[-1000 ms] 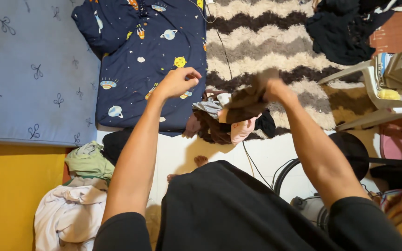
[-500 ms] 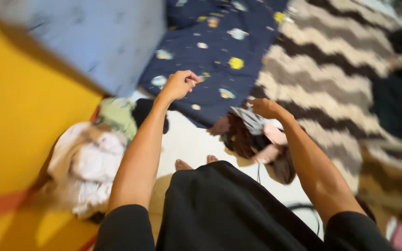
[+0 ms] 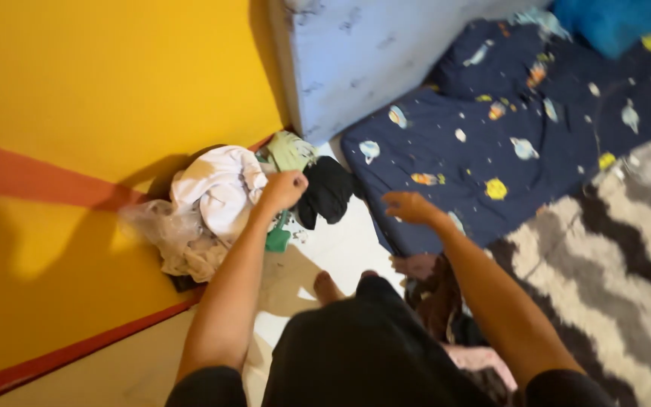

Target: Sorting through a pile of laundry on the floor and bed.

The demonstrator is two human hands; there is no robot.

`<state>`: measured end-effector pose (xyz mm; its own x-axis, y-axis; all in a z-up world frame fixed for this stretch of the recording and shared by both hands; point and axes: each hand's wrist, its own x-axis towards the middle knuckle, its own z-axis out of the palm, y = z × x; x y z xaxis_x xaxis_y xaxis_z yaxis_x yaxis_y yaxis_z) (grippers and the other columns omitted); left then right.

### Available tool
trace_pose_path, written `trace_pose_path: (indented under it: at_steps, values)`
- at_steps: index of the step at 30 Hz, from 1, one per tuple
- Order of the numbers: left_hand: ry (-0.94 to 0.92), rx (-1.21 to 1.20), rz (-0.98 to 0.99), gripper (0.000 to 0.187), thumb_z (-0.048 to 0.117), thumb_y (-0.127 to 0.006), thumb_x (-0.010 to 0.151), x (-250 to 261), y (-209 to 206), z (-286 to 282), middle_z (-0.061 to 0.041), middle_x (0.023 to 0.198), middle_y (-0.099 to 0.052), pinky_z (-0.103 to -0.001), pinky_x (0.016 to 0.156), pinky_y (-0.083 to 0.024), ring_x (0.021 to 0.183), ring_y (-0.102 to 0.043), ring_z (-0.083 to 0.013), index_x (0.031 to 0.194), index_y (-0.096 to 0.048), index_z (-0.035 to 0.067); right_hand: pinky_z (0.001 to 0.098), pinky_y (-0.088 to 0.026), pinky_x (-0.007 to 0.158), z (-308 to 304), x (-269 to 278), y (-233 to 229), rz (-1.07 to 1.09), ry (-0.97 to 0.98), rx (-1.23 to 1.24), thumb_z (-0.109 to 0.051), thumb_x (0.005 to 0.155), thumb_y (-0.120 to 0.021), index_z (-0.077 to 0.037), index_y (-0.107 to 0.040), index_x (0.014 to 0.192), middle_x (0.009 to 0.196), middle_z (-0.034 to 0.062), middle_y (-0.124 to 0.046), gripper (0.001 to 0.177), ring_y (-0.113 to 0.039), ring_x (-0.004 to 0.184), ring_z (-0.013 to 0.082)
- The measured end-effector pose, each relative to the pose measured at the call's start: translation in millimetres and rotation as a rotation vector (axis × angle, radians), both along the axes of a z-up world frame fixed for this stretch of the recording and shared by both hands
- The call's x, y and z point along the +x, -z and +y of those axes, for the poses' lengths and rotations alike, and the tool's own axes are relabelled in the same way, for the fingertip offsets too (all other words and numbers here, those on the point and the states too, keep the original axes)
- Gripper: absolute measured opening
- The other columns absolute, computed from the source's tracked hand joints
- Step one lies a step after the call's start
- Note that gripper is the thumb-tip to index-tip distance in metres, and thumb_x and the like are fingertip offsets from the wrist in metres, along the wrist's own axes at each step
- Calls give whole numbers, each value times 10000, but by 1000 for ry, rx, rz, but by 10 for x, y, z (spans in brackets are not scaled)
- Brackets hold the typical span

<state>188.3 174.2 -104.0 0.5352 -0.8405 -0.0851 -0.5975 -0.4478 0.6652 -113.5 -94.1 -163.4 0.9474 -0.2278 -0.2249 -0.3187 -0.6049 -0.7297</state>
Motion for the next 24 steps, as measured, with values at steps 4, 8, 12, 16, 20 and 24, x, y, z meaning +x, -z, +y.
trace_pose_path:
  at_steps: [4, 8, 12, 16, 20, 24]
  values:
    - [-126, 54, 118, 184, 261, -647, 912, 52, 258, 135, -171, 882, -738, -440, 752, -559, 837, -721, -361, 943, -745, 108, 388, -571, 890, -12, 461, 438, 50, -143, -33, -345, 866, -745, -131, -663, 1296, 1115, 139, -756, 486, -731, 1015, 301]
    - [-224, 35, 135, 172, 251, -660, 911, 121, 699, 113, -170, 881, -738, -442, 748, -551, 843, -715, -364, 951, -746, 107, 397, -553, 893, -78, 916, 839, 108, -276, -43, -316, 861, -746, -112, -644, 1285, 1143, 155, -732, 482, -712, 1031, 318]
    - [-318, -88, 157, 148, 212, -654, 886, 206, 1455, -96, -153, 895, -747, -436, 739, -553, 845, -715, -358, 927, -743, 101, 431, -530, 895, -136, 1421, 1380, 192, -260, -94, -257, 859, -731, -109, -655, 1286, 1085, 194, -703, 458, -672, 1033, 371]
    - [-313, -87, 159, 143, 209, -654, 886, 361, 2728, -372, -172, 879, -731, -429, 742, -559, 835, -715, -365, 939, -743, 112, 459, -506, 921, -267, 1819, 2632, 87, -259, -197, -215, 816, -758, -95, -712, 1206, 1084, 204, -705, 411, -634, 1071, 406]
    - [-333, -194, 166, 124, 159, -639, 861, 514, 3993, -634, -183, 876, -724, -455, 740, -546, 859, -705, -390, 909, -733, 95, 459, -513, 944, -402, 2143, 4123, 120, -274, -159, -261, 797, -783, -110, -718, 1190, 1119, 193, -714, 426, -655, 1091, 390]
    - [-469, 1, 170, 150, 119, -632, 808, 661, 5033, -843, -178, 874, -727, -483, 746, -540, 867, -688, -407, 889, -759, 118, 430, -600, 921, -375, 2466, 5035, 413, -138, -49, -348, 804, -736, -184, -724, 1239, 1063, 170, -767, 465, -785, 979, 365]
